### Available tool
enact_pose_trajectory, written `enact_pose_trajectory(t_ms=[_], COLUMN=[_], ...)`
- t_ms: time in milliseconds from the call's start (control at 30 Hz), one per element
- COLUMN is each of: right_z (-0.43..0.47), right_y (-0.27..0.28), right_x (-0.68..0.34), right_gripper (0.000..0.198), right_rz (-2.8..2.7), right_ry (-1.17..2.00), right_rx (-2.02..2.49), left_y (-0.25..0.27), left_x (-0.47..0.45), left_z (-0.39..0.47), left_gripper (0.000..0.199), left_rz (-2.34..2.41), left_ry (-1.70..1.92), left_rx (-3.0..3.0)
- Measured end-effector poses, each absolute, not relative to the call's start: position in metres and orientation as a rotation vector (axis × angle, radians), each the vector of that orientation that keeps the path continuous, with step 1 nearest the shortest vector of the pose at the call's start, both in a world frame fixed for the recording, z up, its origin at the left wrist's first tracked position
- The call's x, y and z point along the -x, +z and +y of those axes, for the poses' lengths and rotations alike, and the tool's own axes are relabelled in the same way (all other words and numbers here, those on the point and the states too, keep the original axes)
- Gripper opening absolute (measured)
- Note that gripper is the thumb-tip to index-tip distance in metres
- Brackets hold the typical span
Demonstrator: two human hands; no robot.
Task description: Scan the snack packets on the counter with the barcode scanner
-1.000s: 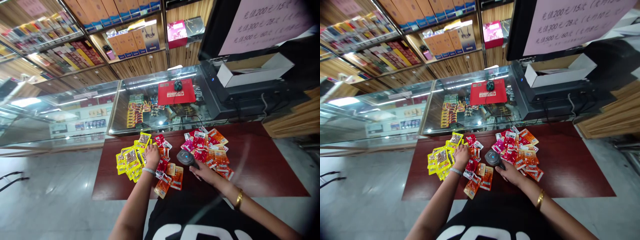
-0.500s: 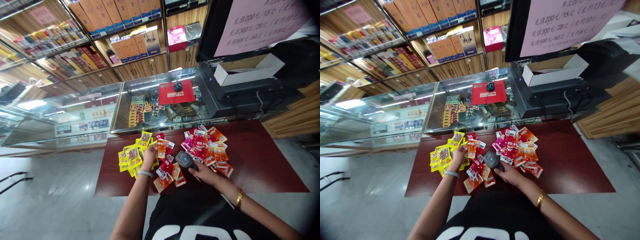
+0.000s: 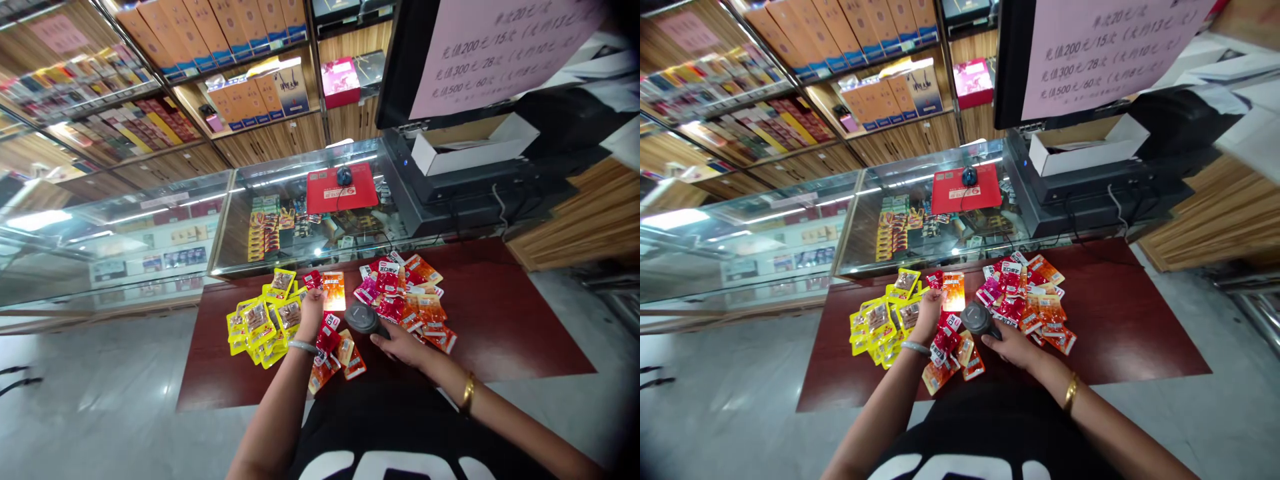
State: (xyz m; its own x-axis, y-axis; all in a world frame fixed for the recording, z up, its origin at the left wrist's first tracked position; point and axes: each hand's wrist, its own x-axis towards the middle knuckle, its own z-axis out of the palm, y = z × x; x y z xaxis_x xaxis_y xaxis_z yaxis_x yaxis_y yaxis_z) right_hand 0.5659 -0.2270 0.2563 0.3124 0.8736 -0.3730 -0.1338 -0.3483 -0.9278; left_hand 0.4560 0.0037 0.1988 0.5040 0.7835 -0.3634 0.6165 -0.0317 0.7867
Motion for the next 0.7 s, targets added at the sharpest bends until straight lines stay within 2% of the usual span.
enact_pose_trajectory(t_ms=[133, 233, 367, 433, 567, 700], right_z=[-0.229, -0.229, -0.227, -0.225, -0.224, -0.225], right_y=[0.252, 0.248, 0.241, 0.238, 0.235, 0.236], right_x=[-0.57, -0.571, -0.57, -0.569, -0.567, -0.568], right_gripper=[0.064, 0.06, 0.057, 0.058, 0.058, 0.059], right_rz=[-0.668, -0.592, -0.529, -0.52, -0.511, -0.519], right_ry=[1.199, 1.238, 1.345, 1.375, 1.401, 1.385], right_rx=[1.546, 1.563, 1.585, 1.59, 1.597, 1.604], left_y=[0.197, 0.197, 0.196, 0.193, 0.186, 0.185], left_x=[-0.479, -0.483, -0.464, -0.456, -0.454, -0.459], left_z=[-0.011, -0.016, -0.005, 0.001, 0.005, 0.012], left_gripper=[0.025, 0.023, 0.051, 0.058, 0.045, 0.028], left_rz=[1.052, 0.999, 1.401, 1.458, 1.341, 1.315], left_ry=[0.109, 0.033, -0.083, -0.219, -0.365, -0.317], left_rx=[-1.681, -1.867, -2.347, -2.445, -2.499, -2.281])
